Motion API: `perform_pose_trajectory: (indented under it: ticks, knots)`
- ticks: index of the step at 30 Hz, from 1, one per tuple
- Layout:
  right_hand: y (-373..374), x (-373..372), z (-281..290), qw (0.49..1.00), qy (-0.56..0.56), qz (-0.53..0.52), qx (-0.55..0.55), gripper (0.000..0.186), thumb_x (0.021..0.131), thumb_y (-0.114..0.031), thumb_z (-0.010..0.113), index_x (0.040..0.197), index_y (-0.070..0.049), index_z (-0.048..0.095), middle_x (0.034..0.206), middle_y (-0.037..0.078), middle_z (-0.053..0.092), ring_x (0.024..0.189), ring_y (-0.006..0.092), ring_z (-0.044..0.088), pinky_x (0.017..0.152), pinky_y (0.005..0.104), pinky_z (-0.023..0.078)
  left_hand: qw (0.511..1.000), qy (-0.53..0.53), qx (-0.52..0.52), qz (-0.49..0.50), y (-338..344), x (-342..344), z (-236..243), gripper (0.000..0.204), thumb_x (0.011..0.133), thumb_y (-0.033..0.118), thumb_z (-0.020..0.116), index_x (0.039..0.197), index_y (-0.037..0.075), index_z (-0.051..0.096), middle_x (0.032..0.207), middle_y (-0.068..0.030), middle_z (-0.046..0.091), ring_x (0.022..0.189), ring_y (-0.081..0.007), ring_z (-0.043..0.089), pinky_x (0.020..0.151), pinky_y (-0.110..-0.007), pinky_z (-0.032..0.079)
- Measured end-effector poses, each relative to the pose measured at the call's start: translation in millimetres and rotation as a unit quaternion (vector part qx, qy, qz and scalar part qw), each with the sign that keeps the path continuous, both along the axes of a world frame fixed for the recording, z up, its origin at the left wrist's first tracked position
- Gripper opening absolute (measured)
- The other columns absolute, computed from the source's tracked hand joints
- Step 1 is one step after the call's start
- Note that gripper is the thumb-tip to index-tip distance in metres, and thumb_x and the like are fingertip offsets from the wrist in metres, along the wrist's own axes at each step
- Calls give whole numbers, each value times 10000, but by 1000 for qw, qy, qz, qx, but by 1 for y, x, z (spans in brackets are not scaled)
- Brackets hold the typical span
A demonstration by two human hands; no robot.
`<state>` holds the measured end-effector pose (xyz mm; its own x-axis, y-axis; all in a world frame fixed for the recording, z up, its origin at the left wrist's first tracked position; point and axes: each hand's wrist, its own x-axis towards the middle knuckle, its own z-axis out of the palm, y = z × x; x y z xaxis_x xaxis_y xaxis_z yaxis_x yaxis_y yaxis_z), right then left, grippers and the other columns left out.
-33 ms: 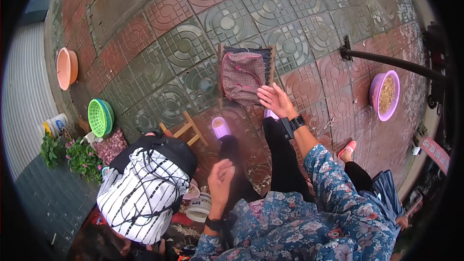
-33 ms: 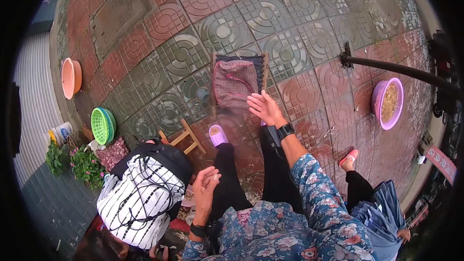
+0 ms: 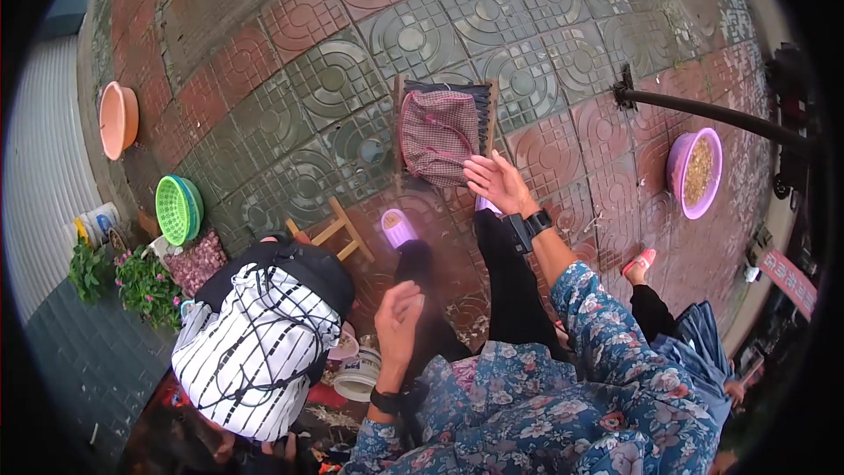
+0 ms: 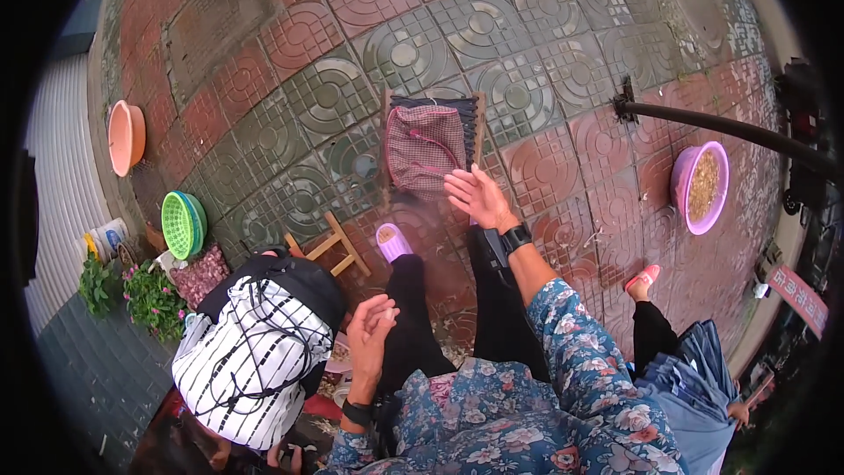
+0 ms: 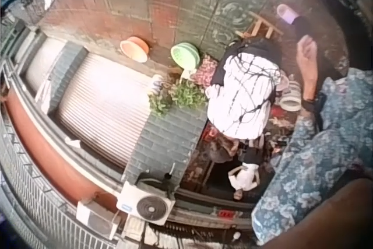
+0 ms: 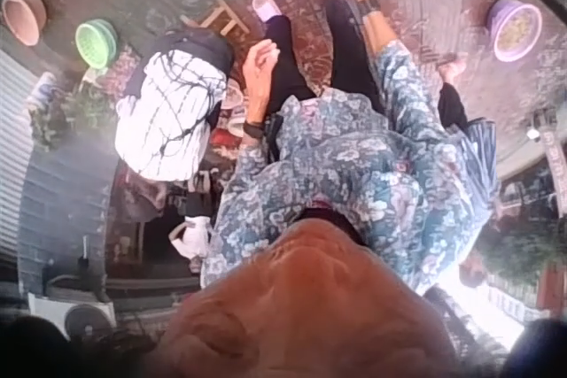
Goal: Using a seam ripper to remove stitches from a black garment and inspecting a checkered pouch.
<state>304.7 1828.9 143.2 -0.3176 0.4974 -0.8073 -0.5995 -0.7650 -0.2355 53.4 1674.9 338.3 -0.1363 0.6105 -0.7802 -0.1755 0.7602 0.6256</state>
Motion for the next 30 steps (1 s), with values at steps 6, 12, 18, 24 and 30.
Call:
perform_pose_trajectory:
  ticks: [6,12,18,24,30]
  knots:
    - [-12,-71,54,995,50,86,-17,528,986,-411,451,1320,-3,477,1325,144,545,1183,245,549,988,382,443,998,-18,57,10,-4,-27,26,298,901,132,643,1164,7,575,1065,-103,640,944,-140,608,835,-259,479]
    - [-74,-105,107,883,-178,412,135,404,951,-412,507,1073,-39,605,938,72,693,809,152,657,705,279,515,985,31,156,-70,-54,-70,62,296,928,231,607,1100,-7,568,969,-98,632,909,-173,621,816,-294,486]
    - [-99,-85,75,498,-227,699,461,380,887,-288,530,800,58,660,684,116,672,628,169,630,579,307,478,938,276,197,-74,-178,-62,104,293,919,235,546,1103,12,500,1014,-159,556,937,-344,560,788,-433,440]
    - [-43,-162,40,317,-74,775,541,314,856,-226,550,797,62,660,671,124,682,617,179,651,563,298,493,935,266,168,166,-255,43,131,292,891,301,574,977,23,551,874,-148,587,860,-311,591,740,-388,442]
    - [-104,-240,65,167,10,818,550,297,847,-210,555,802,63,663,670,122,684,618,186,659,562,299,500,882,315,105,335,-290,126,160,306,942,312,506,898,17,571,789,-163,583,789,-329,584,703,-406,439]
